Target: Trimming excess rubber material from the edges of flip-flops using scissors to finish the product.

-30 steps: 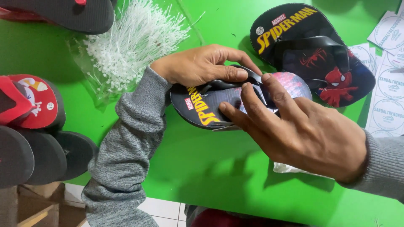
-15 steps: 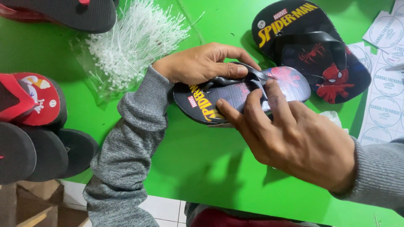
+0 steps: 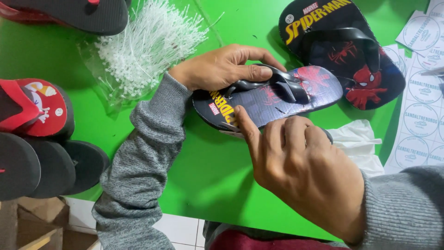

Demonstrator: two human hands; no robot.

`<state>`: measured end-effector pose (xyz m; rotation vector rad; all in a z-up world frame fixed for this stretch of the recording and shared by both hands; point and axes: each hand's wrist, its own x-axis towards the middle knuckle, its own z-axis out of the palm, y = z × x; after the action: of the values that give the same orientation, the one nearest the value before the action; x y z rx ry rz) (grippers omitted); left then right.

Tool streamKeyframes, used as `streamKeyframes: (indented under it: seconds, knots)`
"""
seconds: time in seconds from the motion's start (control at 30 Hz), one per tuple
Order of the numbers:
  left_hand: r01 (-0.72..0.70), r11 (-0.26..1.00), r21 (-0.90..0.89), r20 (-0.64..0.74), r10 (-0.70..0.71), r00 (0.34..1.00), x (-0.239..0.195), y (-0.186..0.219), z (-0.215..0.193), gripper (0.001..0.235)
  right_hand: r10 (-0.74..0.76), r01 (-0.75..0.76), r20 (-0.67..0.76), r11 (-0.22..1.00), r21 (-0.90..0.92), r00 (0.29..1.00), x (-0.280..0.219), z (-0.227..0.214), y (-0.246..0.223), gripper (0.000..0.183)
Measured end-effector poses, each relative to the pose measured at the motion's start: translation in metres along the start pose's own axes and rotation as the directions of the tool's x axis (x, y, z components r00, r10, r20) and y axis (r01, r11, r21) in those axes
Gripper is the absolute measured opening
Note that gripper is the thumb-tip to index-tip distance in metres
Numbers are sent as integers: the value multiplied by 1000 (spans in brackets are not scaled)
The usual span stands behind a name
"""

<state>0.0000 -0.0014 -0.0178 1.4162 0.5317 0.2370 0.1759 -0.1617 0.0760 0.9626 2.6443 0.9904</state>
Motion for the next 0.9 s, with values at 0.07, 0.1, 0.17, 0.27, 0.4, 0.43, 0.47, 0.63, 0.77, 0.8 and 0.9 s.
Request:
streamKeyframes:
  seconds: [0.07,0.1,0.17,0.27,0.4,0.43,0.47,0.63,0.77,0.8,0.9]
  knots:
    - [4,1000,17,-7,-4,1000,0,0,0,32,5,-5,21,1000,-13,1000,2,-3,-2,63]
    - [9,999,34,-13,-9,1000,0,0,1,32,10,-9,44,1000,-26,999,2,-5,-4,63]
    - [9,1000,28,-26,-8,1000,0,-1,2,31,17,-15,60,1000,-26,998,3,-8,-7,62]
    - [6,1000,25,-47,-5,999,-1,-3,3,30,27,-25,74,1000,-19,997,5,-10,-9,57]
    - [-1,1000,6,-104,1,995,-2,-4,4,30,4,-3,39,1000,-22,999,2,-4,-2,61]
    - [0,1000,8,-105,1,994,-2,-4,6,30,4,-4,37,1000,-22,999,0,1,5,61]
    - [-71,995,-67,-123,62,990,-1,-3,8,30,-27,27,0,1000,-5,1000,-2,6,11,59]
    - [-417,896,-151,-412,326,851,10,-16,5,28,13,2,-75,981,195,997,-30,37,54,55]
    - [-636,726,-262,-713,298,634,20,-20,11,49,235,-110,-70,672,732,969,-51,68,69,80]
    - [-674,710,-205,-778,300,553,21,-19,16,51,309,-166,-26,576,801,951,-55,75,70,79]
    - [-680,724,-114,-800,339,495,25,-19,32,44,351,-196,15,486,852,936,-66,103,63,80]
